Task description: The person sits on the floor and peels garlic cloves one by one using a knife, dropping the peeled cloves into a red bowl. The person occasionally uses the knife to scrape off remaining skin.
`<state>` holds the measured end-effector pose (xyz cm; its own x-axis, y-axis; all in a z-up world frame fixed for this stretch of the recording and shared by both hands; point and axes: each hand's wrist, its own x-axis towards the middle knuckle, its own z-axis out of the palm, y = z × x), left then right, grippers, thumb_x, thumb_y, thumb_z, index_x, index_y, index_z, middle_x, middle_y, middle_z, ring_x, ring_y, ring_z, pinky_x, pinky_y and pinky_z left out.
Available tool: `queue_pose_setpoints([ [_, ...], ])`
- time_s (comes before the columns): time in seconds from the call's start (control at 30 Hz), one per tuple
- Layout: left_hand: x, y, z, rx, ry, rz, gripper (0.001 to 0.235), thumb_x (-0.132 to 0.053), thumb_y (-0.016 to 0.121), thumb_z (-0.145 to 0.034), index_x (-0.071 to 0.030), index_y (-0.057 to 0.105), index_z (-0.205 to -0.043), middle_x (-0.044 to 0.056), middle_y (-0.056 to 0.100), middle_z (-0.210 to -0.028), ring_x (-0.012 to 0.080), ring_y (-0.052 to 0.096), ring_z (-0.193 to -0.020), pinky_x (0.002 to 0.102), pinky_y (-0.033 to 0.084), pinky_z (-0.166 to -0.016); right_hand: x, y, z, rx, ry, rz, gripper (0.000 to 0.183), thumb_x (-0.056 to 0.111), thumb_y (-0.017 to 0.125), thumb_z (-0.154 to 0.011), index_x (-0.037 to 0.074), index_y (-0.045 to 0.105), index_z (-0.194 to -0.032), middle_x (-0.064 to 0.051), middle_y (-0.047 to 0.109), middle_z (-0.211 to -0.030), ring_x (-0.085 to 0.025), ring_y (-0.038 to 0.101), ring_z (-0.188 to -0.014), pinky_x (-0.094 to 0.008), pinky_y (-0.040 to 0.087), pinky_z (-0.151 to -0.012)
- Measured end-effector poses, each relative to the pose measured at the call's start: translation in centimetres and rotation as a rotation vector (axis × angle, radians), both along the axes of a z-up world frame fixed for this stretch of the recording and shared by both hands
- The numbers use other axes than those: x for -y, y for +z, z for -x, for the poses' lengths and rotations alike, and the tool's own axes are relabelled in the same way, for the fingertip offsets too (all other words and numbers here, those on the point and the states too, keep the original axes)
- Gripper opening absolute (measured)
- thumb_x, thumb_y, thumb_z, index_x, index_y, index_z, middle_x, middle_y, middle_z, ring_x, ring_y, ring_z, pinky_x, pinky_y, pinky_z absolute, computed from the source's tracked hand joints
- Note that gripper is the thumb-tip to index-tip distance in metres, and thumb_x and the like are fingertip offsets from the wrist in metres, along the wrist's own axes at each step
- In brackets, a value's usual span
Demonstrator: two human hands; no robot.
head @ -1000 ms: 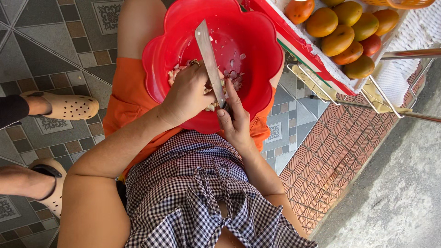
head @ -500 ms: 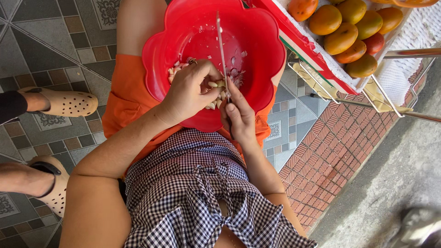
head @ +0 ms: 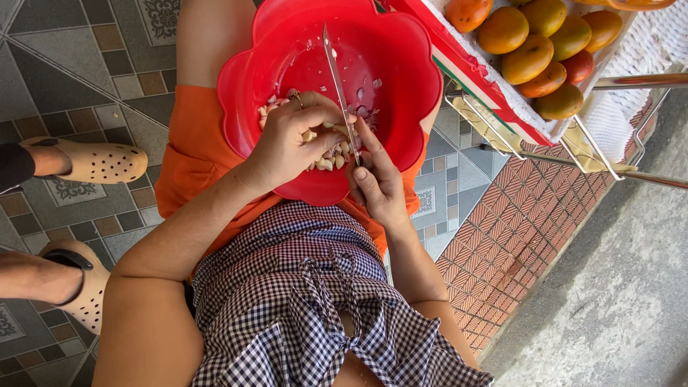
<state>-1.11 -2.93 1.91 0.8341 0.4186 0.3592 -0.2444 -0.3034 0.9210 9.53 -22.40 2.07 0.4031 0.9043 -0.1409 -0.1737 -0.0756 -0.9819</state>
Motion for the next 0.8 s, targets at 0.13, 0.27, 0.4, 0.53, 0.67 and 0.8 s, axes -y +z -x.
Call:
queue_pose_setpoints([
  [0.13, 0.1, -0.1, 0.2, -0.038, 0.031, -0.024, 0.029, 0.001, 0.079, -0.092, -0.003, 0.065, -0.117, 0.004, 0.069, -0.109, 0.0154, 0.073, -0.098, 0.028, 0.062, -0.086, 0.2, 0.0, -0.1, -0.013, 0.036, -0.035, 0.064, 0.022, 0.053, -0.112, 0.005, 0.025, -0.167, 0.001, 0.047, -0.075, -0.005, 0.041, -0.055, -0.020, 0.034, -0.053],
  [0.27, -0.4, -0.1, 0.1, -0.042, -0.008, -0.060, 0.020, -0.002, 0.081, -0.092, -0.007, 0.065, -0.104, 0.002, 0.071, -0.102, 0.0126, 0.073, -0.089, 0.026, 0.062, -0.078, 0.5, -0.1, -0.4, -0.027, 0.064, -0.033, 0.061, 0.021, 0.053, -0.112, 0.005, 0.027, -0.166, 0.002, 0.047, -0.074, -0.005, 0.040, -0.055, -0.020, 0.034, -0.053],
  [0.4, -1.0, 0.1, 0.3, -0.072, -0.057, -0.086, 0.018, -0.002, 0.081, -0.092, -0.006, 0.066, -0.100, 0.003, 0.072, -0.096, 0.0128, 0.073, -0.085, 0.027, 0.061, -0.074, 0.8, -0.2, -0.7, -0.021, 0.077, -0.048, 0.058, 0.022, 0.054, -0.114, 0.006, 0.033, -0.166, 0.001, 0.046, -0.076, -0.006, 0.039, -0.057, -0.021, 0.033, -0.055],
  [0.53, -1.5, -0.3, 0.4, 0.023, -0.106, -0.050, 0.018, -0.001, 0.080, -0.092, -0.006, 0.064, -0.098, 0.004, 0.073, -0.104, 0.0160, 0.074, -0.096, 0.028, 0.064, -0.083, 0.8, -0.3, -0.7, -0.320, 0.046, -0.087, 0.057, 0.028, 0.055, -0.112, 0.006, 0.038, -0.162, -0.006, 0.050, -0.079, -0.010, 0.042, -0.054, -0.022, 0.036, -0.050],
  [0.67, -1.7, -1.7, 0.5, 0.113, -0.264, 0.275, 0.018, 0.002, 0.077, -0.095, -0.005, 0.062, -0.100, 0.004, 0.072, -0.106, 0.0159, 0.074, -0.101, 0.030, 0.064, -0.090, 0.3, -0.4, -0.6, -0.569, 0.021, -0.105, 0.059, 0.033, 0.056, -0.111, 0.006, 0.040, -0.160, -0.007, 0.049, -0.079, -0.009, 0.041, -0.051, -0.021, 0.036, -0.046],
  [0.8, -1.2, -3.1, 0.2, 0.179, -0.379, 0.631, 0.017, 0.003, 0.074, -0.099, -0.005, 0.061, -0.107, 0.005, 0.066, -0.109, 0.0122, 0.068, -0.096, 0.028, 0.064, -0.085, -0.3, -0.4, -0.1, -0.506, -0.021, -0.108, 0.060, 0.034, 0.056, -0.111, 0.008, 0.037, -0.161, -0.008, 0.050, -0.081, -0.010, 0.042, -0.051, -0.022, 0.037, -0.047],
])
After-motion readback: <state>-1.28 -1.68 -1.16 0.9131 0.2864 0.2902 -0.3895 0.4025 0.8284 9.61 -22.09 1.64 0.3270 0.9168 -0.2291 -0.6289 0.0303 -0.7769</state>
